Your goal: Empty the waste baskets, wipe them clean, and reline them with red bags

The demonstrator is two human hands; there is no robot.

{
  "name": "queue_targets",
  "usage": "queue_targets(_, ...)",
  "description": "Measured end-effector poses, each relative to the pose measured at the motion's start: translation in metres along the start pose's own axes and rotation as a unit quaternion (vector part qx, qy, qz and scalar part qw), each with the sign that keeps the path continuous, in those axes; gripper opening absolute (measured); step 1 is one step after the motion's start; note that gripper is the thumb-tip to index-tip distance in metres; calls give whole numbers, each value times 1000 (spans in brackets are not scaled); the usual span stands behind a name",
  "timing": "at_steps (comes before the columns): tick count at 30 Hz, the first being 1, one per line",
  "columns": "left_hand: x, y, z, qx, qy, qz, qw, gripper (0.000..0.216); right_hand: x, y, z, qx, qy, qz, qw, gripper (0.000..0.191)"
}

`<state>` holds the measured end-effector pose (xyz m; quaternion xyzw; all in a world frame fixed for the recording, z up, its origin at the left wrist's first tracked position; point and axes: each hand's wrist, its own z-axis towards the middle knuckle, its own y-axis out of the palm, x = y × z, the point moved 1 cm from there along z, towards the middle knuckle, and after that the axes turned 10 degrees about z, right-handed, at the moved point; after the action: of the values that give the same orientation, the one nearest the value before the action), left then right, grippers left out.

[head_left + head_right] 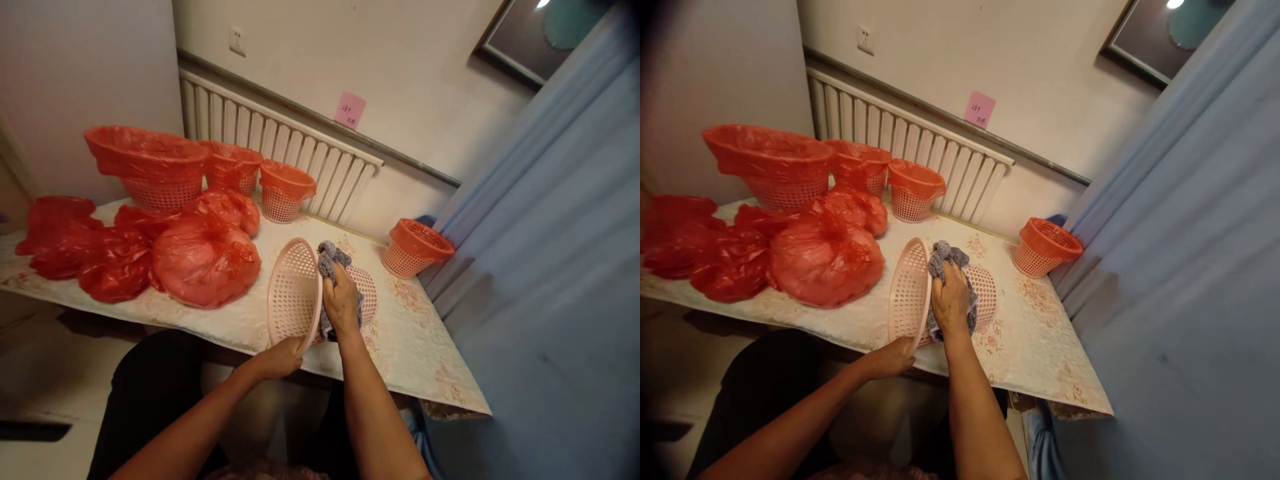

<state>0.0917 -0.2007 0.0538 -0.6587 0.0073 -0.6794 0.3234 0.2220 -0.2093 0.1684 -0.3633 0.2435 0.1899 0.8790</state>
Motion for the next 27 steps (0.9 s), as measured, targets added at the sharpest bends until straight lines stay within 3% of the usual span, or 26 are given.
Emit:
queue_targets(4,21,-4,13,49,-25,-18,998,38,3,2,-9,16,-7,11,1000,41)
queue_targets(8,36,-8,24,78,26,-107,991,41,15,-2,-6,-10,-10,20,1000,40)
queue_targets(13,36,-9,21,65,31,-152,986,48,71,-9,4,-10,43,-33,998,35)
queue_targets(17,36,-10,16,44,14,-150,988,55,120,-24,2,67,102,-76,990,36)
queue_targets(20,32,-12,14,45,3,-136,990,60,138,-36,-11,127,119,-71,982,33)
queue_targets(23,26,-14,13,39,5,-125,991,63,139,-35,-33,181,142,-64,971,34)
queue_targets(27,20,-18,16,17,24,-105,994,59,117,-8,-75,233,127,-35,964,40)
